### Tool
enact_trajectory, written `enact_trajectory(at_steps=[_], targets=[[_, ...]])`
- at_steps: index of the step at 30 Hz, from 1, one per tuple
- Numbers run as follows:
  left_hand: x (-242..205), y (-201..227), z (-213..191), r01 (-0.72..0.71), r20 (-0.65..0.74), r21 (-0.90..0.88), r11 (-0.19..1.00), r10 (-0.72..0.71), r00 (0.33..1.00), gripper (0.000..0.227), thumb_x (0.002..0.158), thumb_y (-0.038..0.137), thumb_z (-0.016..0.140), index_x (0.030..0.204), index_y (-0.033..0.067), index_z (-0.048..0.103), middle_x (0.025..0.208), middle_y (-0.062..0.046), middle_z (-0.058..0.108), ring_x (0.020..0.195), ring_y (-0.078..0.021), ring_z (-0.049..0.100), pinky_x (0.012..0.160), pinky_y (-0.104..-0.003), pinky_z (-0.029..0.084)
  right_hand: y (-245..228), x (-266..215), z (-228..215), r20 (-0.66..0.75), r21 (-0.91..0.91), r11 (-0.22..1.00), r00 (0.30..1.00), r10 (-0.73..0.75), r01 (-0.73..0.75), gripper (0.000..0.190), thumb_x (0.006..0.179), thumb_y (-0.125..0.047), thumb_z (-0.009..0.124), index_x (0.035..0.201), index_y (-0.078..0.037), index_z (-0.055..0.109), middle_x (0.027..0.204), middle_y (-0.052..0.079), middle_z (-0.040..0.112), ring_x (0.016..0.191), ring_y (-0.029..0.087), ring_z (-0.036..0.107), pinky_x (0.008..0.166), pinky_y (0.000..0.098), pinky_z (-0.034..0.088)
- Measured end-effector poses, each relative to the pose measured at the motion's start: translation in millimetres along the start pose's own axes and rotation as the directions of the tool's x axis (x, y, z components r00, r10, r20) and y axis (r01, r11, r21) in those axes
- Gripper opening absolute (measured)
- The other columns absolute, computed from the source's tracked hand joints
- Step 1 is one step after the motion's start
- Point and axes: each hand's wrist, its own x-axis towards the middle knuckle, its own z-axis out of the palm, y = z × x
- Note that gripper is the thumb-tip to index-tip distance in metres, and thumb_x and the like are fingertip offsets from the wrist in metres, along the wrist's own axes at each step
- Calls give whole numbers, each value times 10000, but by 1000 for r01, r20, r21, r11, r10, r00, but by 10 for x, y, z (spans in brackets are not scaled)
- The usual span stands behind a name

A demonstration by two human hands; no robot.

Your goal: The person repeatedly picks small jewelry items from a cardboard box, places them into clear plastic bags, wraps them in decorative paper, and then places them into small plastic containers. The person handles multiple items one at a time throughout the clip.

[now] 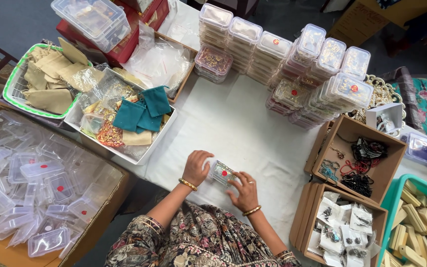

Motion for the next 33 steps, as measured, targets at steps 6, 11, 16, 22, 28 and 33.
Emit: enact_trajectory(at_steps=[6,11,16,22,28,33], targets=[[-42,105,-85,-351,429,186,918,246,869,607,774,198,747,1347,148,554,1501,-100,462,1412,-298,420,1157,-504,266,-96,55,63,13,-73,997,999,32,-31,361,719,-304,866,996,-142,702,1407,126,563,1313,363,520,1036,502,441],[-32,-52,90,-421,460,214,881,289,839,670,769,204,807,1383,159,545,1505,-96,463,1383,-280,435,1200,-490,277,-9,35,220,53,-45,994,993,103,-101,396,709,-253,886,993,-118,645,1433,152,552,1307,355,539,1042,457,497],[23,-198,281,-516,394,246,821,401,827,651,751,167,817,1354,147,571,1402,-109,546,1338,-289,484,1185,-463,357,-84,64,227,53,-70,992,992,113,-109,603,692,-184,875,1237,-102,630,1400,143,552,1265,343,555,1028,428,516],[53,190,110,-271,447,218,938,151,882,764,720,163,847,1406,191,510,1386,-138,480,1282,-294,467,1095,-395,437,20,-83,393,-12,-122,991,999,47,-48,676,716,-217,882,1309,-124,571,1437,161,526,1293,351,534,1025,427,521],[-111,-77,619,323,357,138,936,-351,866,955,705,207,935,1471,152,367,1290,-123,444,1208,-314,425,1074,-415,429,-128,44,169,50,42,848,849,527,-529,892,722,-215,863,1490,-155,413,1347,136,561,1090,291,646,910,372,593],[243,-7,840,590,340,-496,636,-484,807,629,803,61,806,1353,148,513,1116,-102,575,827,-177,655,742,-315,606,212,120,36,-80,434,755,814,576,-491,838,777,-105,826,1519,-163,440,1317,89,668,985,212,742,820,324,650]])
